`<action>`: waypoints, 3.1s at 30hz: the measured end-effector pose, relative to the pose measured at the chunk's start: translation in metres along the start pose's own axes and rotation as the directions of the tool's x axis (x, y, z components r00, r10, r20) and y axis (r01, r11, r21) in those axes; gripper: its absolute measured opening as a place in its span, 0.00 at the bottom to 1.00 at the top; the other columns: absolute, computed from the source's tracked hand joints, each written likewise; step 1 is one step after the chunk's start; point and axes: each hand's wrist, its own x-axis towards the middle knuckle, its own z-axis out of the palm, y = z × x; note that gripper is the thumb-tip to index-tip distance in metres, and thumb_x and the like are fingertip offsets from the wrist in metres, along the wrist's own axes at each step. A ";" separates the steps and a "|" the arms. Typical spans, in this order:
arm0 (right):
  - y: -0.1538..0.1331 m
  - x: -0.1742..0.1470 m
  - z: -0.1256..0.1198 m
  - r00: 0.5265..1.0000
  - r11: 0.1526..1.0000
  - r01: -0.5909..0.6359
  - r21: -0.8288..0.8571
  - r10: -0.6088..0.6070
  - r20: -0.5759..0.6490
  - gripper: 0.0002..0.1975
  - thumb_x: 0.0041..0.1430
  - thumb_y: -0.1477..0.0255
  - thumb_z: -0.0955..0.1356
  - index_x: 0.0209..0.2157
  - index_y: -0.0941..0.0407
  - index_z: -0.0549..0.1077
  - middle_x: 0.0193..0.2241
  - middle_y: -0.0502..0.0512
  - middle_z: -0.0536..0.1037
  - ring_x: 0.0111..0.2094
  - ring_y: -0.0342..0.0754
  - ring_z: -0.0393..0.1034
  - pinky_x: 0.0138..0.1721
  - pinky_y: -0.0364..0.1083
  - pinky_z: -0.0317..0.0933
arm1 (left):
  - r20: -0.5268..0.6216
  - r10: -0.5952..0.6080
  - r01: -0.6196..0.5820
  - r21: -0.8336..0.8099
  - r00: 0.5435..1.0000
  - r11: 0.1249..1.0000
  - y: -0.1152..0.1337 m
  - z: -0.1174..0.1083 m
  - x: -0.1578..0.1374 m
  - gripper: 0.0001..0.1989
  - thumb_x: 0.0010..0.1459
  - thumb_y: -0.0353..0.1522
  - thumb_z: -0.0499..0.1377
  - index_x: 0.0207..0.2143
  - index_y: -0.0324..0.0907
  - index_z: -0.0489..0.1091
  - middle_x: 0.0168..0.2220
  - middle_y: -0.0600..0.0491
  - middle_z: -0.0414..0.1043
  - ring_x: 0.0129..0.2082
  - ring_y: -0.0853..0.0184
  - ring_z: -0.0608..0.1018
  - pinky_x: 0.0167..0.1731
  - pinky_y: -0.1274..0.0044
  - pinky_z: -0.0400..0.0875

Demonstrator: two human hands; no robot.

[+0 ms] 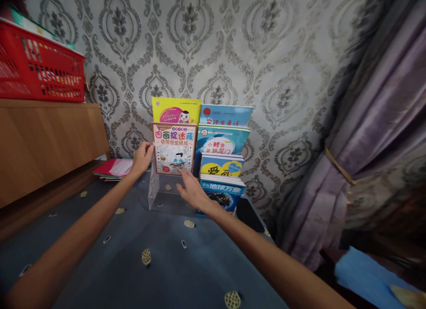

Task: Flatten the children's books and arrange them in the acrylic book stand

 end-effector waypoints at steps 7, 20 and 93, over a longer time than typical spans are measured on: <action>-0.021 -0.047 0.012 0.969 0.992 -0.020 0.121 -0.010 0.246 0.20 0.65 0.73 0.63 0.57 0.56 0.71 0.45 0.59 0.82 0.42 0.52 0.78 0.47 0.53 0.71 | 0.042 -0.036 0.032 0.099 0.998 0.995 -0.029 -0.006 -0.039 0.11 0.69 0.34 0.45 0.45 0.42 0.65 0.45 0.46 0.74 0.48 0.62 0.76 0.50 0.72 0.68; -0.020 -0.152 0.094 0.943 0.815 -0.324 0.480 0.239 0.231 0.19 0.66 0.62 0.62 0.48 0.56 0.77 0.41 0.62 0.83 0.41 0.54 0.79 0.45 0.54 0.72 | 0.167 -0.373 0.215 0.580 0.913 0.786 -0.139 -0.025 -0.082 0.28 0.63 0.37 0.54 0.62 0.32 0.60 0.66 0.29 0.57 0.68 0.40 0.57 0.60 0.47 0.56; -0.022 -0.158 0.094 0.974 0.907 -0.209 0.364 0.161 0.159 0.15 0.65 0.74 0.62 0.48 0.58 0.78 0.43 0.60 0.83 0.43 0.51 0.78 0.48 0.50 0.70 | 0.455 -0.400 -0.039 0.697 0.795 0.716 -0.158 -0.153 -0.218 0.31 0.64 0.45 0.47 0.61 0.36 0.66 0.61 0.38 0.68 0.62 0.51 0.69 0.61 0.59 0.62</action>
